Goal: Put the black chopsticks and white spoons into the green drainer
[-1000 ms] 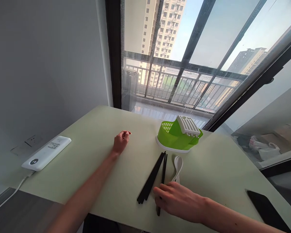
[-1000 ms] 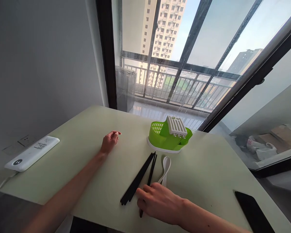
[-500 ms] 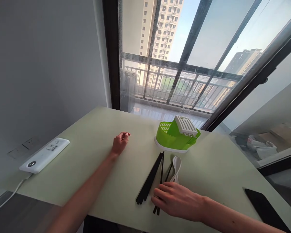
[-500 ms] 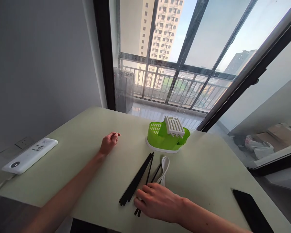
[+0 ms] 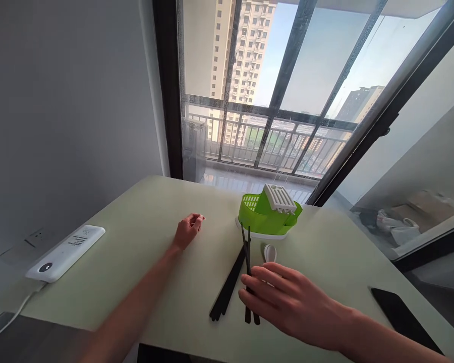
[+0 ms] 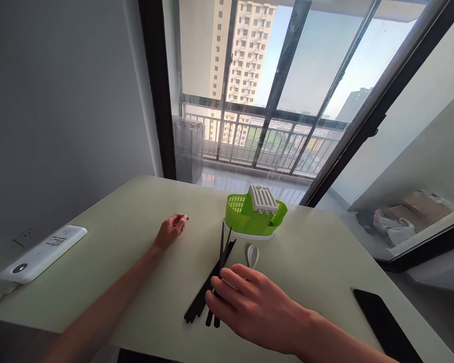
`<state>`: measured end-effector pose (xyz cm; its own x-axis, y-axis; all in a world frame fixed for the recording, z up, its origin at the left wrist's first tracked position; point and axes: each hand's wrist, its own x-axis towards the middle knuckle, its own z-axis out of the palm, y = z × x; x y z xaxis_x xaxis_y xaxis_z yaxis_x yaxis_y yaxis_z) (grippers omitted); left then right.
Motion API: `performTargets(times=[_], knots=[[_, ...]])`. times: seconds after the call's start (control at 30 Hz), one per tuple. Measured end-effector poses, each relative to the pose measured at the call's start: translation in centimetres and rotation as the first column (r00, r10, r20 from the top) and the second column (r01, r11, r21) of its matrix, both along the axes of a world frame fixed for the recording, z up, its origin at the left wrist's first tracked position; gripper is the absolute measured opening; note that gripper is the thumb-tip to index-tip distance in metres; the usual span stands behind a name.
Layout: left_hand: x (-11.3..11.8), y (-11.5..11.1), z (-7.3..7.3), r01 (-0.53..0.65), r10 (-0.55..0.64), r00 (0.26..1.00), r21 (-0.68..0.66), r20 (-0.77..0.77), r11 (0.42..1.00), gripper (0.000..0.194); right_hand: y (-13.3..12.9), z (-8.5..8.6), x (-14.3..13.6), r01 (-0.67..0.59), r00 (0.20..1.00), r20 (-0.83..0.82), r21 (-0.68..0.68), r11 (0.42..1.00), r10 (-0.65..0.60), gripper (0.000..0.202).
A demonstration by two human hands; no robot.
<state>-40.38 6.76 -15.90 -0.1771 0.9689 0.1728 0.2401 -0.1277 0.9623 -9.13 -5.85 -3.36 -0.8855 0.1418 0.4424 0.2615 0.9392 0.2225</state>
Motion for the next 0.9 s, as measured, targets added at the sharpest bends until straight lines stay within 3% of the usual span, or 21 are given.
performTargets(times=[0.1, 0.23, 0.37, 0.47, 0.53, 0.73, 0.9], knots=[[1.0, -0.4, 0.1, 0.241, -0.234, 0.967, -0.062, 0.102, 0.968, 0.043, -0.5, 1.2, -0.1, -0.034, 0.997, -0.066, 0.060, 0.998, 0.038, 0.024], [2.6, -1.6, 0.1, 0.543, -0.505, 0.829, -0.133, 0.241, 0.829, 0.059, -0.5, 1.8, -0.5, -0.050, 0.993, -0.096, 0.140, 0.989, 0.064, 0.027], [3.4, -2.6, 0.0, 0.710, -0.637, 0.687, -0.139, 0.349, 0.690, 0.077, -0.1, 1.2, -1.5, -0.078, 0.988, -0.117, 0.148, 0.986, 0.096, 0.024], [3.3, -2.9, -0.3, 0.792, -0.671, 0.557, -0.068, 0.489, 0.607, 0.073, 0.1, 0.2, -2.2, -0.089, 0.989, -0.104, 0.151, 0.985, 0.105, 0.021], [3.1, -2.9, -0.5, 0.793, -0.634, 0.510, -0.032, 0.580, 0.609, 0.067, 0.2, -0.4, -2.6, -0.098, 0.990, -0.085, 0.159, 0.982, 0.112, 0.022], [2.8, -2.7, -0.9, 0.697, -0.519, 0.564, -0.033, 0.643, 0.717, 0.047, 0.3, -2.0, -2.9, -0.122, 0.988, -0.067, 0.188, 0.975, 0.136, 0.017], [2.9, -2.6, -0.9, 0.650, -0.463, 0.581, -0.040, 0.669, 0.759, 0.046, 0.4, -3.0, -2.7, -0.129, 0.988, -0.061, 0.181, 0.975, 0.142, 0.011]])
